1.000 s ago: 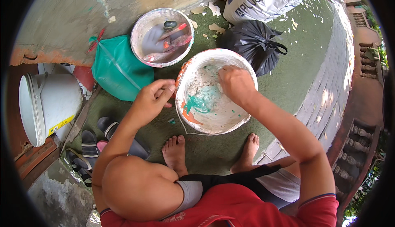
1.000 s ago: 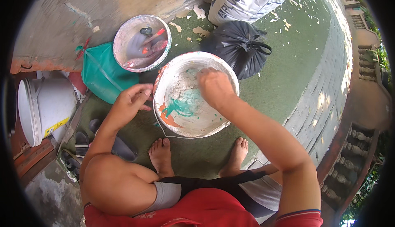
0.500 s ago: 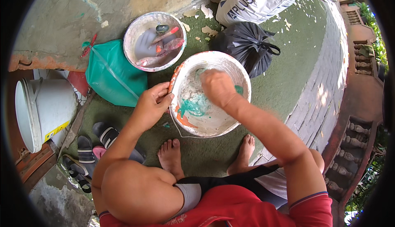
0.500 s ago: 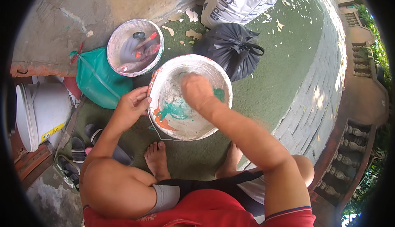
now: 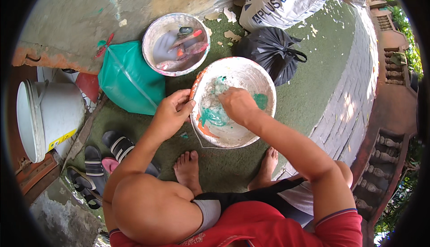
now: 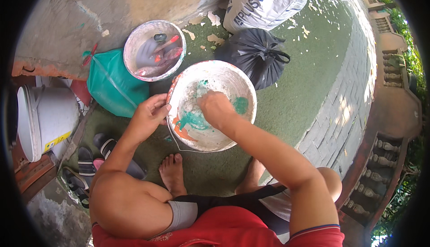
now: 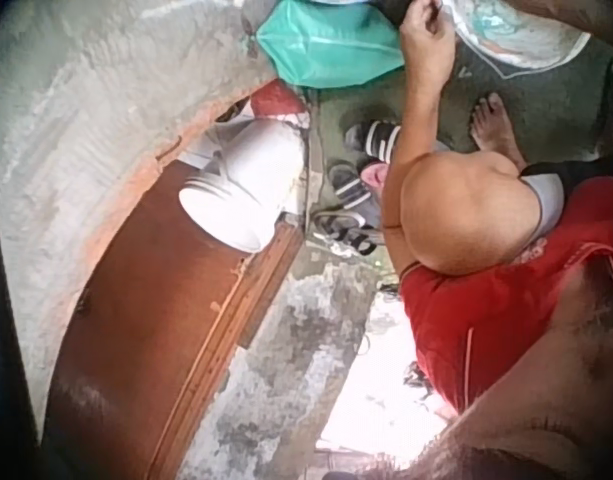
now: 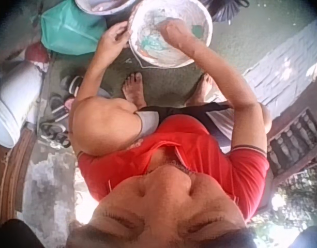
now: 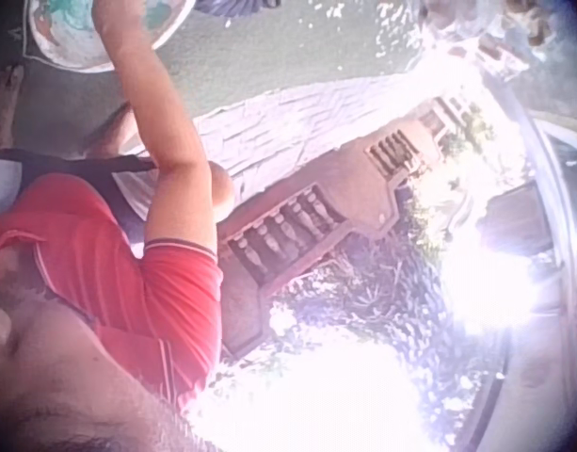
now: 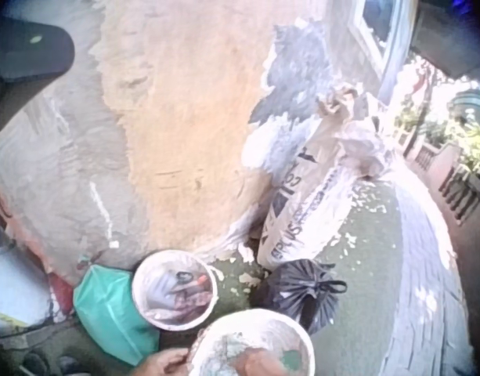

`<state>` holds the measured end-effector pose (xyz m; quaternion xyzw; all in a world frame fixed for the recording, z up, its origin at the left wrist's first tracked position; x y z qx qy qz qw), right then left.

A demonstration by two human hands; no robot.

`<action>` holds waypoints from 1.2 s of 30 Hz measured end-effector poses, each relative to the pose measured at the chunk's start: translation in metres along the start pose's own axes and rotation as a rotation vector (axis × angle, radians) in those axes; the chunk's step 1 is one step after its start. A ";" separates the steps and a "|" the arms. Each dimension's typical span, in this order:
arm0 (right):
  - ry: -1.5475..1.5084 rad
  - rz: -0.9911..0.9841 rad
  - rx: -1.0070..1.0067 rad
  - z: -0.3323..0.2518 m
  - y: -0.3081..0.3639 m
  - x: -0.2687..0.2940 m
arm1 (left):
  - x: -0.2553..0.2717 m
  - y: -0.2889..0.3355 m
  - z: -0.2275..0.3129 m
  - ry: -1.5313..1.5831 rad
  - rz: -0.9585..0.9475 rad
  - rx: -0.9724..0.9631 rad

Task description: The person pours water into a bucket containing white powder and mixes them together using a scoop and a small spatula.

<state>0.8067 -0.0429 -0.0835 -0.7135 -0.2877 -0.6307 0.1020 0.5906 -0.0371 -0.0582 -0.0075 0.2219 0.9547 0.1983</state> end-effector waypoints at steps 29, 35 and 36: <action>-0.203 0.010 -0.199 0.032 0.000 0.054 | -0.003 0.001 -0.007 0.112 0.036 0.024; 0.264 0.130 0.023 0.023 -0.013 0.054 | -0.003 0.001 -0.006 0.129 0.026 0.032; 0.271 0.211 0.029 0.019 -0.011 0.061 | -0.003 0.001 -0.006 0.122 0.019 0.028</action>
Point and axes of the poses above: each hand's wrist, its own y-axis away from the middle knuckle, its own x-axis out of the back of the hand, z = x × y, the point moved 3 cm from there along -y, towards the middle knuckle, and after that the axes turned 1 degree about -x, right-handed, at the moved point
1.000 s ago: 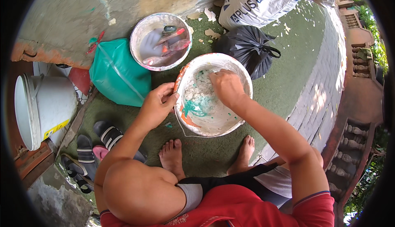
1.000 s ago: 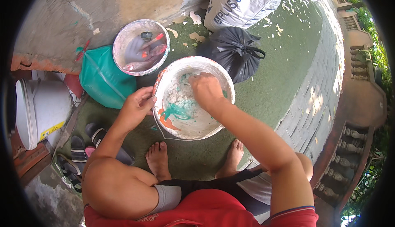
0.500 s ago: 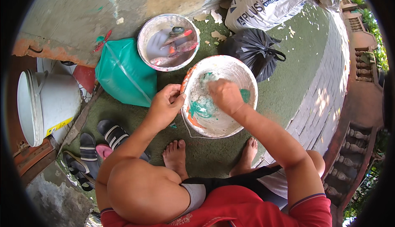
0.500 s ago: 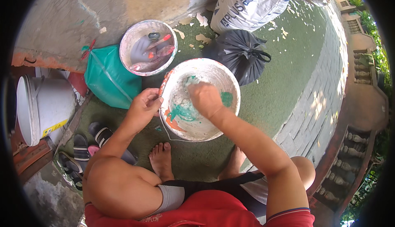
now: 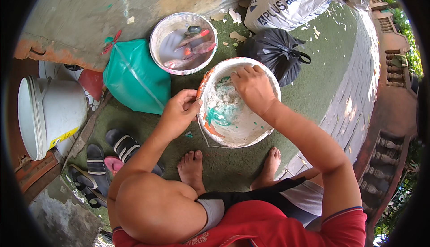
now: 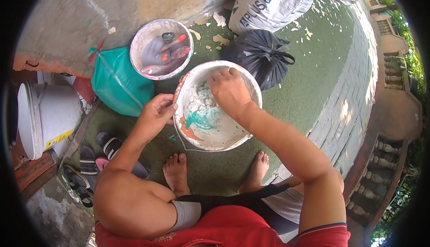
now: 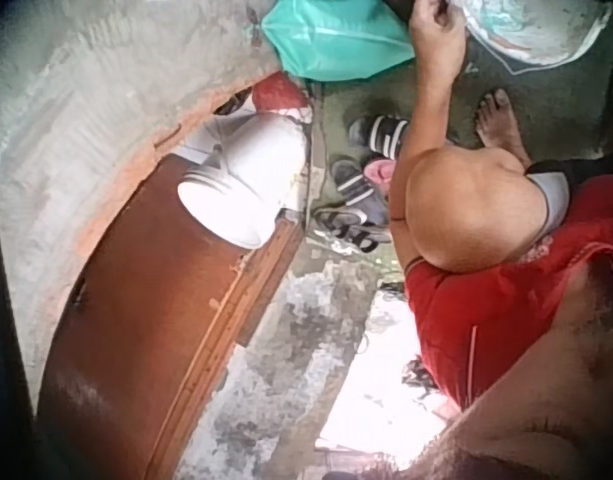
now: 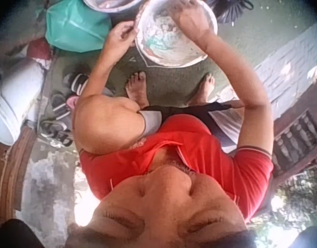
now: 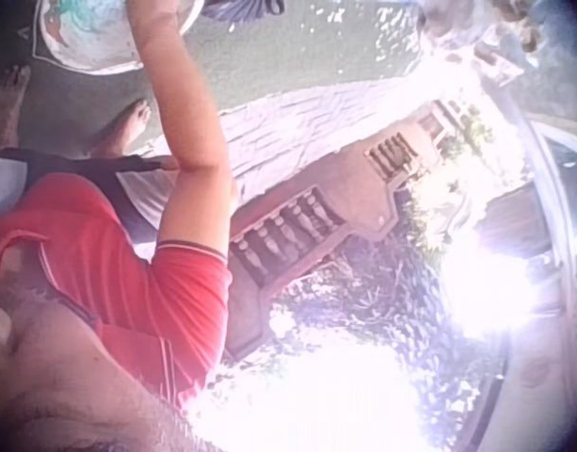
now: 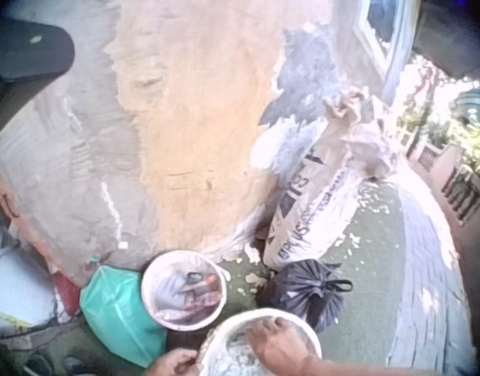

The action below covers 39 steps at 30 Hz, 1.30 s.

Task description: The person pours water into a bucket containing white powder and mixes them together using a scoop and a small spatula.

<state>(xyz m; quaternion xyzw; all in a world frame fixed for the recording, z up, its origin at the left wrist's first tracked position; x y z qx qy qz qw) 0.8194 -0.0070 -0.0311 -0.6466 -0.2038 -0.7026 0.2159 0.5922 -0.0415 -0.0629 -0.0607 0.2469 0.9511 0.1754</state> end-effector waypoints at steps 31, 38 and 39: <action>-0.396 0.019 -0.227 0.030 -0.142 0.114 | 0.005 -0.004 -0.004 -0.079 -0.007 -0.043; -1.003 -0.090 -0.586 0.067 -0.076 0.138 | 0.002 -0.004 -0.002 -0.111 -0.013 -0.032; -1.078 -0.092 -0.625 0.068 -0.061 0.147 | 0.000 -0.004 -0.004 -0.086 -0.022 -0.019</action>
Point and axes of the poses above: each hand's wrist, its own y-axis away from the middle knuckle, its own x-axis out of the back of the hand, z = x × y, the point moved 3 cm from there along -y, towards the middle knuckle, and after that the axes turned 1 degree about -x, right-handed, at the moved point
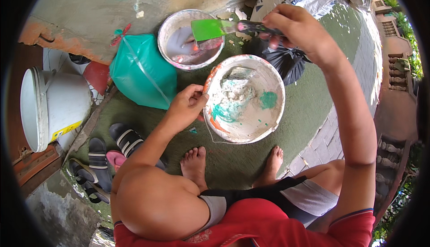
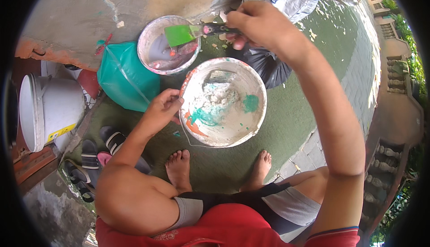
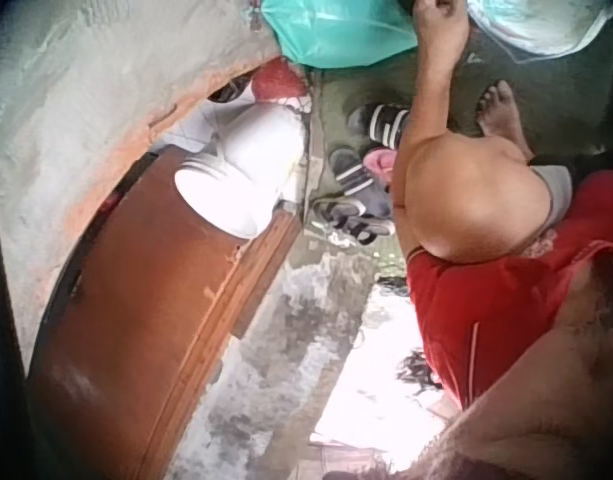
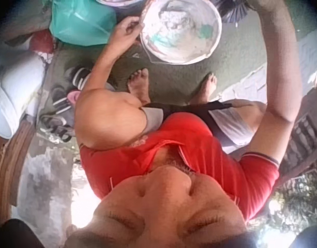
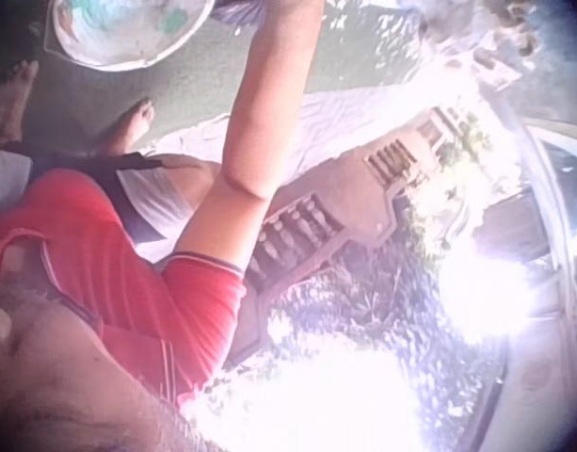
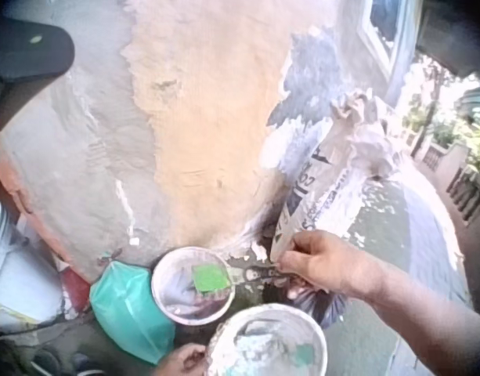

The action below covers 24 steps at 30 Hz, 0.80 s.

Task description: The person pours water into a bucket containing white powder and mixes them together using a scoop and a small spatula.

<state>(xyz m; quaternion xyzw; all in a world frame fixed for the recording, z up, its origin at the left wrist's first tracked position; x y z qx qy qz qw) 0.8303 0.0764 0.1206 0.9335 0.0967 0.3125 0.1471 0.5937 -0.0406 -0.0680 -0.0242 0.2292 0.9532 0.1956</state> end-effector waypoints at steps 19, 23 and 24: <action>0.909 -0.408 0.030 0.129 0.106 -0.087 | -0.007 0.009 0.002 -0.028 0.029 0.019; 0.734 -0.350 -0.027 0.134 0.108 -0.092 | -0.008 0.009 0.004 -0.033 0.040 0.009; 0.692 -0.329 -0.011 0.135 0.110 -0.091 | -0.008 0.010 0.002 -0.035 0.044 0.010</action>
Point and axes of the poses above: each hand's wrist, its own y-axis away from the middle knuckle, its own x-axis out of the back of the hand, z = x × y, the point moved 3 cm from there along -y, towards the middle knuckle, and after that the axes turned 1 degree about -x, right-handed, at the moved point
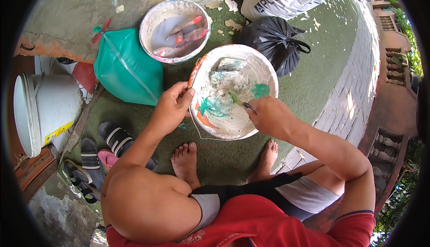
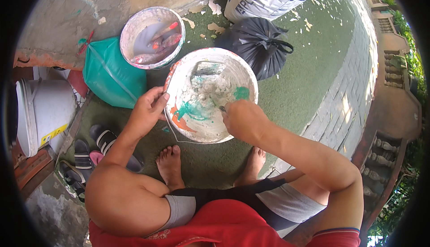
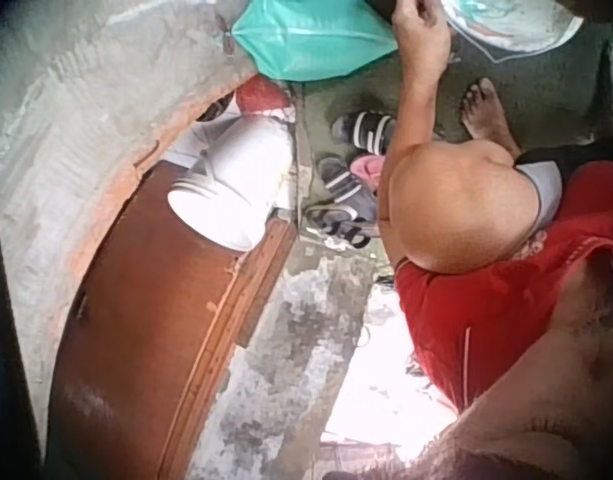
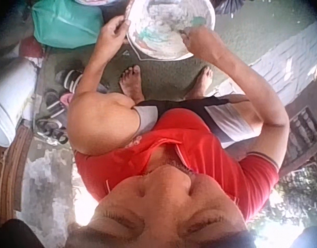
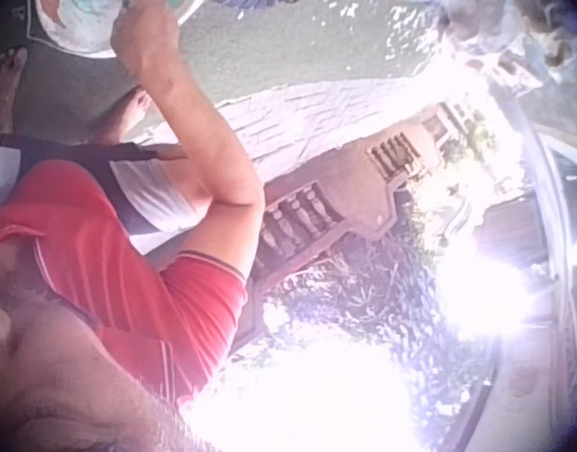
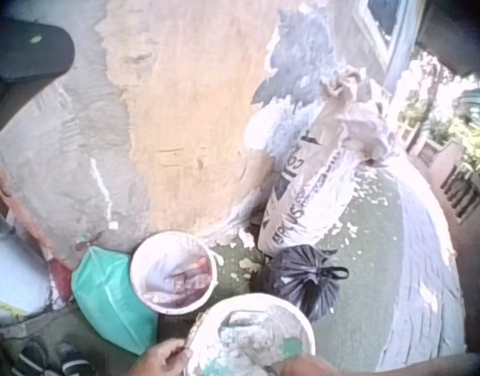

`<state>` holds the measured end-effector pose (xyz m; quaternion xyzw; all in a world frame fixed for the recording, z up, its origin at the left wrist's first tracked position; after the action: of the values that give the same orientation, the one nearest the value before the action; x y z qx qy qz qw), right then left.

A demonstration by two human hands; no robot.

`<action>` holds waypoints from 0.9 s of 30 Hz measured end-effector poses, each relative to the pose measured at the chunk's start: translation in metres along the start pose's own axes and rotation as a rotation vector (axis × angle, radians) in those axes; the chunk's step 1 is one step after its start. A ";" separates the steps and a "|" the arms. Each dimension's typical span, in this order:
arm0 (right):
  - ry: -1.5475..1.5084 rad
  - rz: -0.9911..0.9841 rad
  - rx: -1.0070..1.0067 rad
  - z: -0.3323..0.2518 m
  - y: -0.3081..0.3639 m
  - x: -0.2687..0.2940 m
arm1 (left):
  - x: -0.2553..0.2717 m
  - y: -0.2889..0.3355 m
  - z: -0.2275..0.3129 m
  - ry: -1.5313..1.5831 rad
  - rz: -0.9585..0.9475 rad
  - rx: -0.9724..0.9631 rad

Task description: The person pours water into a bucket containing white powder and mixes them together using a scoop and a small spatula.

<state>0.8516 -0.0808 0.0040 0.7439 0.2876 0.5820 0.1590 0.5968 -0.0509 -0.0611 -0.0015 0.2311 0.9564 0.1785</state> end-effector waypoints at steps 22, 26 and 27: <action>0.310 0.012 0.227 -0.043 0.002 -0.010 | 0.000 -0.002 0.005 -0.073 -0.017 -0.020; 0.221 -0.046 0.021 -0.015 -0.013 -0.001 | 0.002 -0.002 0.004 -0.067 -0.017 -0.021; 0.260 -0.017 0.031 -0.009 -0.009 0.005 | 0.003 0.000 0.004 -0.058 -0.011 -0.013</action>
<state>0.8417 -0.0717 0.0056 0.6619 0.3209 0.6678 0.1139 0.5948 -0.0483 -0.0582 0.0238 0.2196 0.9565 0.1905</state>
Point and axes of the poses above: each hand's wrist, its own y-axis away from the middle knuckle, its own x-axis out of the back of the hand, z = x × y, the point moved 3 cm from there along -y, towards the middle knuckle, and after that the axes turned 1 degree about -x, right-handed, at the moved point
